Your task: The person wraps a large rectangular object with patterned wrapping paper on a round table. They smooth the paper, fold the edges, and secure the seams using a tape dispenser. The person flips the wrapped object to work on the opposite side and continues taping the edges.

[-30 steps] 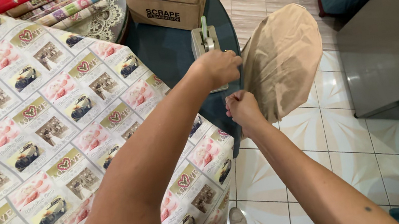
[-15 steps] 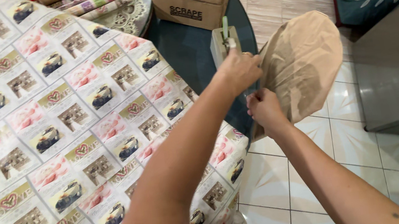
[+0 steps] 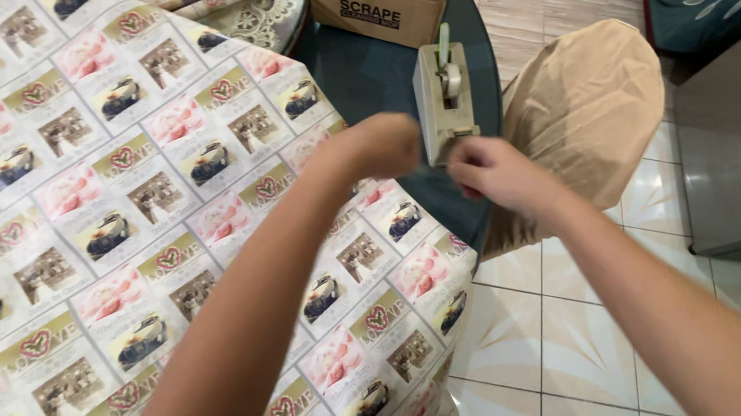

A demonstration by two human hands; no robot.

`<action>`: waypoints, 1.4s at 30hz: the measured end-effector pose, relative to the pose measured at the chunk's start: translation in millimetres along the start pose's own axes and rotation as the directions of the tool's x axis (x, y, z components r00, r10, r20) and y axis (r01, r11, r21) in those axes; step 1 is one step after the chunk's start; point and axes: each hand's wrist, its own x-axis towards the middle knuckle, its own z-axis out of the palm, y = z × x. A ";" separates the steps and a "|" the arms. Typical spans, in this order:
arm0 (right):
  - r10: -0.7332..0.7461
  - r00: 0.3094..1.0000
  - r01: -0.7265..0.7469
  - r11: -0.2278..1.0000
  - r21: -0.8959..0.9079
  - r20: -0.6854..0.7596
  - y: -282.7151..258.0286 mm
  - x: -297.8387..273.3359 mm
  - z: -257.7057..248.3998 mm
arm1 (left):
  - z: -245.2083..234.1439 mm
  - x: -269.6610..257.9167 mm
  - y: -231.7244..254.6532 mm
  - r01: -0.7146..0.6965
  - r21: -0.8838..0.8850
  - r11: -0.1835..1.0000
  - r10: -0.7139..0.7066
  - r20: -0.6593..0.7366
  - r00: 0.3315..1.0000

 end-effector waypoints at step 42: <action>0.115 0.947 0.216 0.461 -0.861 0.299 -52.6 126.9 77.2 | 88.9 -33.5 -38.1 0.601 -0.431 0.673 -0.710 -0.147 0.689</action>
